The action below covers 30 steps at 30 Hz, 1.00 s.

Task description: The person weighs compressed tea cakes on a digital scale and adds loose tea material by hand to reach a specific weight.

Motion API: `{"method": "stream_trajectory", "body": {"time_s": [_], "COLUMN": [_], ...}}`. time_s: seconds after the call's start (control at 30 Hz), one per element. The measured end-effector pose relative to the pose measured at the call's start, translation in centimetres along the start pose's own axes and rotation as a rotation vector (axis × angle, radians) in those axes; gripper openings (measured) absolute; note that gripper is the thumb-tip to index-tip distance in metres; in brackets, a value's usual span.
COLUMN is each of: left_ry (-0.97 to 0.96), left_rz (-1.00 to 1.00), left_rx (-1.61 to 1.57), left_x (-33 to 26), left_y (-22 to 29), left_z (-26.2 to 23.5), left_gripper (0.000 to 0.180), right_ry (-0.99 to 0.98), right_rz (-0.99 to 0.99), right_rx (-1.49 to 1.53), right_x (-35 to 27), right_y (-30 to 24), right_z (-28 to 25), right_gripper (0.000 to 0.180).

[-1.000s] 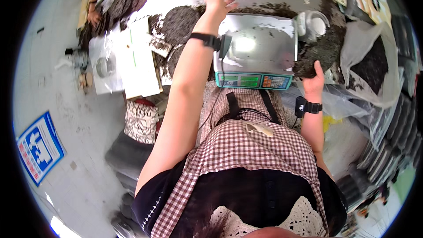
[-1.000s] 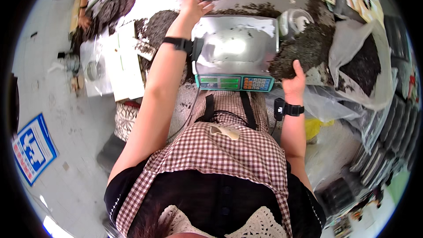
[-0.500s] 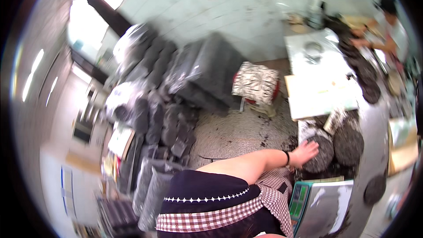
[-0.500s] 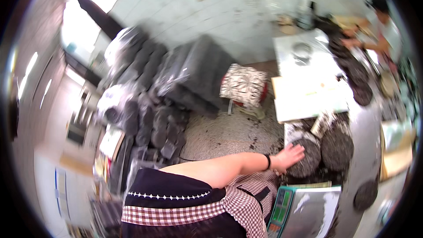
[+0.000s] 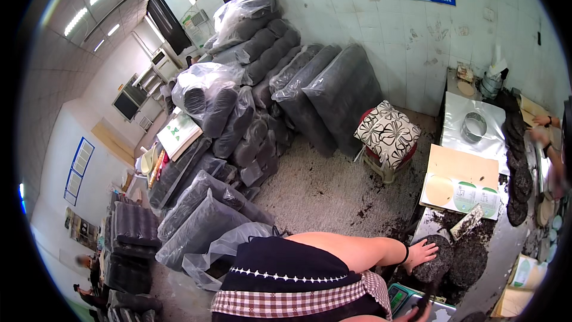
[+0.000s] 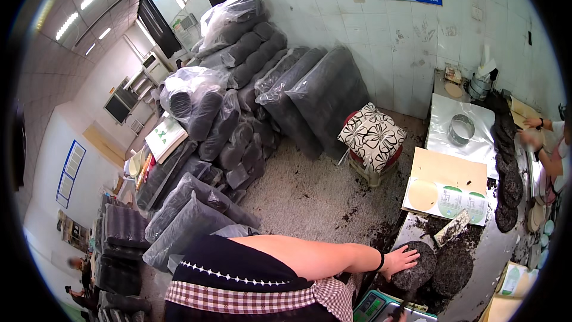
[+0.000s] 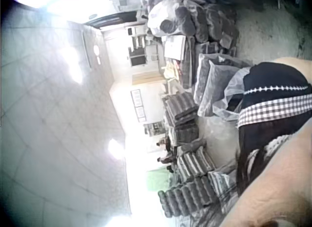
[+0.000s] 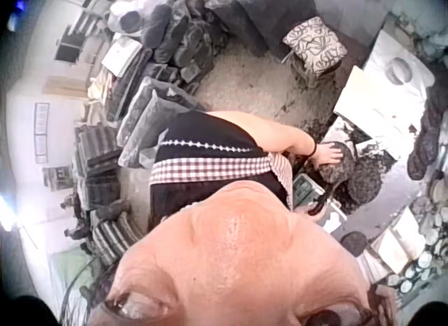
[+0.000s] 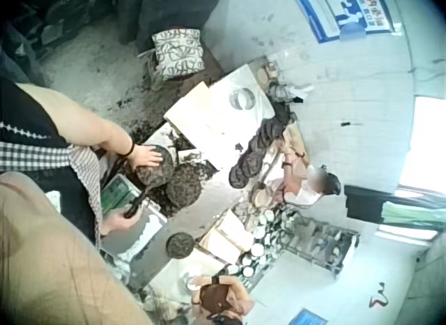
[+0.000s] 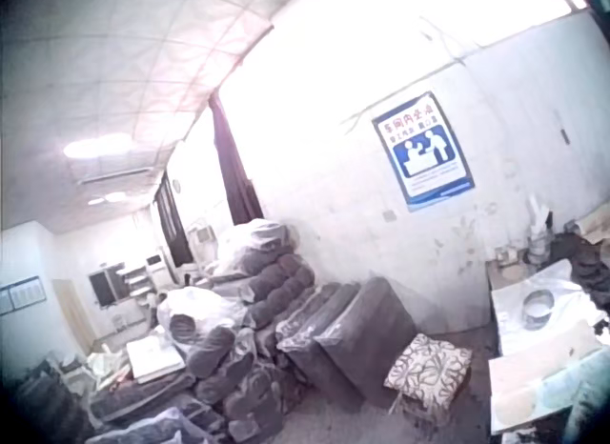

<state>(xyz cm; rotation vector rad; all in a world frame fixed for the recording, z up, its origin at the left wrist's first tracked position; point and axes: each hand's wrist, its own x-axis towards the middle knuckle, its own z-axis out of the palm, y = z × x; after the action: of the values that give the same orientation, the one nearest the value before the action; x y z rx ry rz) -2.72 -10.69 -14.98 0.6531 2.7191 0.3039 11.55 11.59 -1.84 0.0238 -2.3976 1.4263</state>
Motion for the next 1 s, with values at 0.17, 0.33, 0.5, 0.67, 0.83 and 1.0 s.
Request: {"method": "stream_trajectory", "body": {"time_s": [0.17, 0.33, 0.5, 0.67, 0.83, 1.0], "left_ry": [-0.054, 0.041, 0.855, 0.431, 0.12, 0.314], "left_rz": [0.009, 0.142, -0.05, -0.202, -0.129, 0.962], "left_rx": [-0.005, -0.17, -0.37, -2.27, -2.239, -0.609], "left_x": [-0.5, -1.0, -3.3, -4.4, -3.2, -3.6], "left_y": [-0.1, -0.3, -4.8, -5.3, 3.2, 9.6], "left_z": [-0.7, -3.6, -12.4, -16.4, -17.7, -14.8], "left_gripper": [0.119, 0.086, 0.025, 0.036, 0.039, 0.051], "right_ry": [0.295, 0.173, 0.408, 0.773, 0.719, 0.858], "right_rz": [-0.14, -0.08, 0.557, 0.611, 0.546, 0.532], "right_rx": [-0.536, -0.485, -0.171, 0.971, 1.28, 1.286], "right_x": [-1.1, -4.9, -2.3, -4.4, -8.5, -12.2], "right_y": [0.4, 4.0, -0.2, 2.7, 2.8, 1.4], "right_z": [-5.9, -4.9, -7.0, -10.3, -12.1, -13.4], "right_gripper": [0.023, 0.038, 0.051, 0.043, 0.049, 0.046]}}
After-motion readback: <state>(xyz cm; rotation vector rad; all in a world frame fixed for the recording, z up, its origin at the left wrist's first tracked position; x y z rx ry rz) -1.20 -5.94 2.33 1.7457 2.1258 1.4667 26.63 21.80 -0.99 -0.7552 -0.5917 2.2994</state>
